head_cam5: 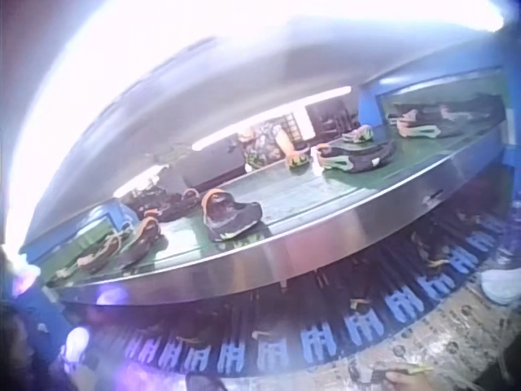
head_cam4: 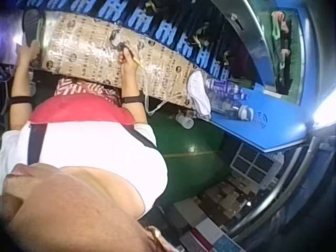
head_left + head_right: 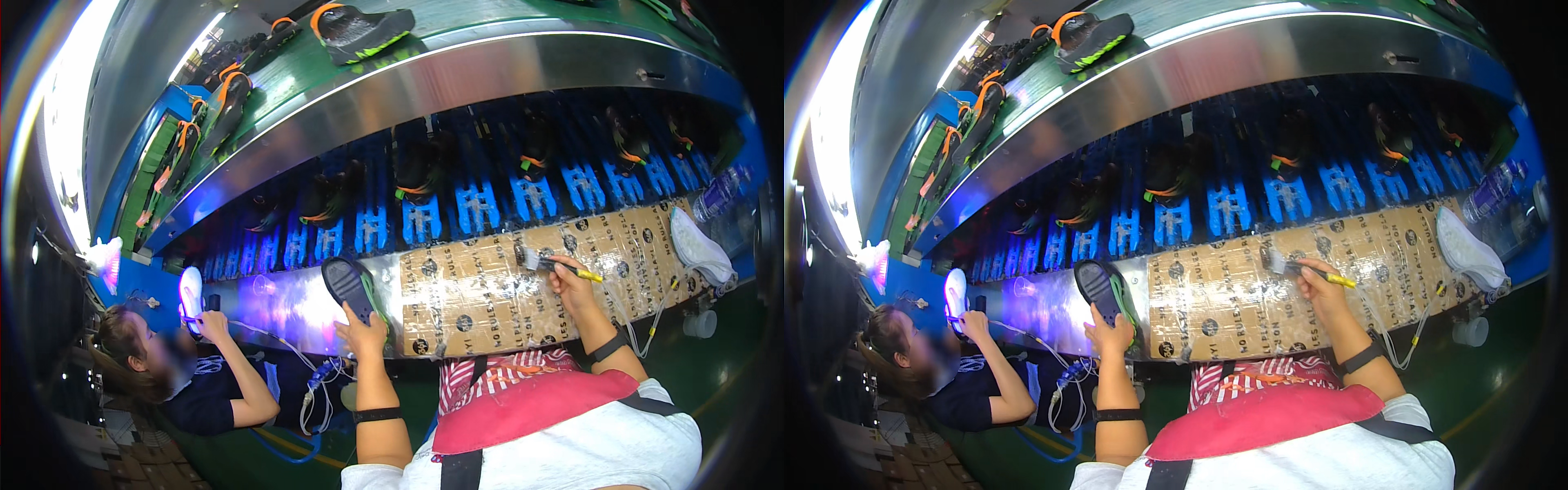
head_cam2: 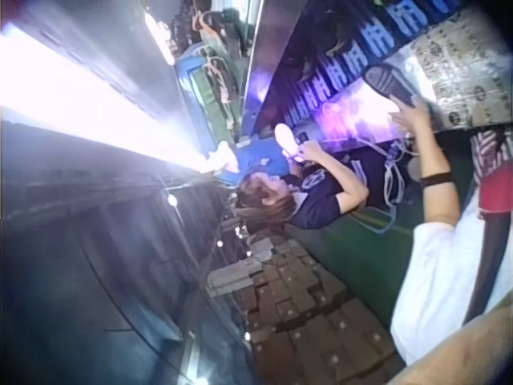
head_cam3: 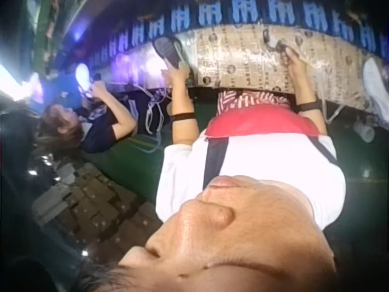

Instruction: Painting or applying adhesive to the soles of shoes at a manufacturing station.

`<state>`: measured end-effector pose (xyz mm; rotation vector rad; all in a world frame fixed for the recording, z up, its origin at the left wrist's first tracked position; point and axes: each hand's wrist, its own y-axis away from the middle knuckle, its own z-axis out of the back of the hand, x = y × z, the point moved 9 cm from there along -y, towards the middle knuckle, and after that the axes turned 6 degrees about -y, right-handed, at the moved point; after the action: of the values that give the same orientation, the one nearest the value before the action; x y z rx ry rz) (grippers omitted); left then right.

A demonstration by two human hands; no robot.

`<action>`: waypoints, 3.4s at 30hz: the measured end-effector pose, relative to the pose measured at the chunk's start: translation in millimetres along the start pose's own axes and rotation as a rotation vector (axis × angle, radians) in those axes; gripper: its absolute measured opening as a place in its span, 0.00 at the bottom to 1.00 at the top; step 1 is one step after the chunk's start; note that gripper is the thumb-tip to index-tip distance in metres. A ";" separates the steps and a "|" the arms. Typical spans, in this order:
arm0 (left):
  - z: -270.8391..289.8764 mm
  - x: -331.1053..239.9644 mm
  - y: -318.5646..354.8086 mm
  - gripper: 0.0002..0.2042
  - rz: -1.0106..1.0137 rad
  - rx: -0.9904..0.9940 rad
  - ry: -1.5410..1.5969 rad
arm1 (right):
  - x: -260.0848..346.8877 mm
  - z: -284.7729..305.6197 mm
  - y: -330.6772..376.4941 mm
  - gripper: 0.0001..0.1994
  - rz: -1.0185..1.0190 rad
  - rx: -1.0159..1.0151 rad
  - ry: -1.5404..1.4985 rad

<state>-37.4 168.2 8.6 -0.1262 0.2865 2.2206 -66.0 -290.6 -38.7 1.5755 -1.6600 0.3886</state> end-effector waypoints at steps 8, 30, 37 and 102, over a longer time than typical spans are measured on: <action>-2.2 2.8 16.5 0.46 -0.073 0.092 0.371 | 1.3 4.8 10.9 0.13 0.042 0.033 0.170; -51.2 -42.6 44.8 0.22 0.020 0.738 1.349 | 9.0 13.6 13.8 0.15 0.191 -0.026 0.112; -71.0 -76.7 122.4 0.30 0.072 1.077 1.910 | 15.6 7.1 21.2 0.14 0.180 -0.039 0.256; -98.7 -85.2 183.9 0.30 -0.012 1.265 1.820 | -2.9 -197.7 145.5 0.12 0.891 0.801 0.930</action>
<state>-130.5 -31.1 -41.2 -1.3197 2.3870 0.8668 -137.2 -124.7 127.7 0.7161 -1.3518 2.0756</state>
